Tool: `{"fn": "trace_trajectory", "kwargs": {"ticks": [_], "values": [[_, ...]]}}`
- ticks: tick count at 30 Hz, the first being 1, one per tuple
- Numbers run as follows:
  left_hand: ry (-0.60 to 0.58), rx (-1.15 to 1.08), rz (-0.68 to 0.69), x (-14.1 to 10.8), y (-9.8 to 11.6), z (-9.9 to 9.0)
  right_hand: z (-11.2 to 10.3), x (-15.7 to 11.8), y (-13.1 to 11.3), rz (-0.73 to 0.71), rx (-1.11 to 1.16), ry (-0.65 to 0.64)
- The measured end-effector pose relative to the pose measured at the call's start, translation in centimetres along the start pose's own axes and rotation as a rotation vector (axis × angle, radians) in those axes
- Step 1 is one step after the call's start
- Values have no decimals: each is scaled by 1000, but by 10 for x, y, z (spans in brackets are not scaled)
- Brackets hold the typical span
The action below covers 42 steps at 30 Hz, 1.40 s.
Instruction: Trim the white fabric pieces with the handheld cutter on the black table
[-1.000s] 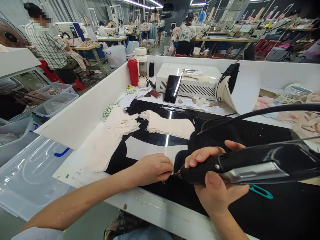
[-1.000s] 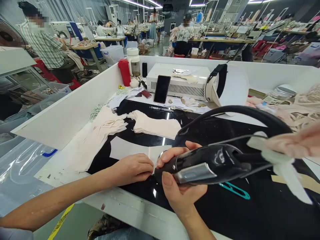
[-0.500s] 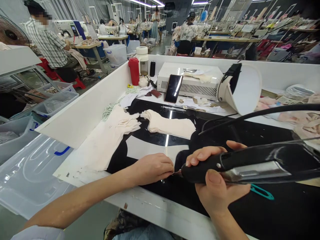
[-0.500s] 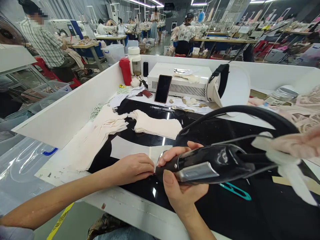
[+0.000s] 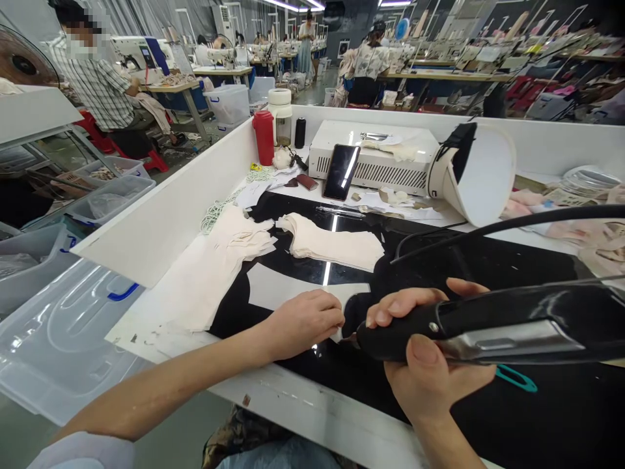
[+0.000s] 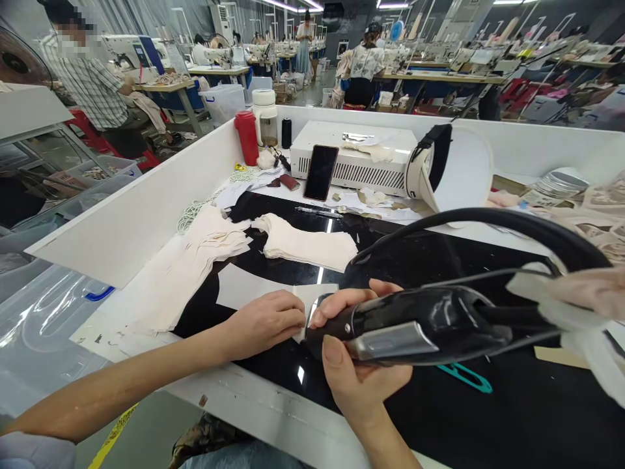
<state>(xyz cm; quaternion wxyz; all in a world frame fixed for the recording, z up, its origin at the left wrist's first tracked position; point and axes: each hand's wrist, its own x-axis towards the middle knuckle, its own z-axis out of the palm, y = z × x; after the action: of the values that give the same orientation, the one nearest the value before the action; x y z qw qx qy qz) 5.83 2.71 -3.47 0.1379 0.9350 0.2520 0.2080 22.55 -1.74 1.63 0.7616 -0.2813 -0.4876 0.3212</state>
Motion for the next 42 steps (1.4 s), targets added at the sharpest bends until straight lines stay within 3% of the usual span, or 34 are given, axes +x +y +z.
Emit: {"fn": "trace_trajectory", "kwargs": {"ticks": [7, 25, 42], "values": [[-9, 50, 117, -3, -6, 6, 1, 2, -2, 5, -19, 10], [46, 162, 291, -18, -8, -12, 0, 3, -5, 14, -58, 3], [70, 258, 355, -18, -9, -13, -2, 4, -5, 19, -39, 4]]}}
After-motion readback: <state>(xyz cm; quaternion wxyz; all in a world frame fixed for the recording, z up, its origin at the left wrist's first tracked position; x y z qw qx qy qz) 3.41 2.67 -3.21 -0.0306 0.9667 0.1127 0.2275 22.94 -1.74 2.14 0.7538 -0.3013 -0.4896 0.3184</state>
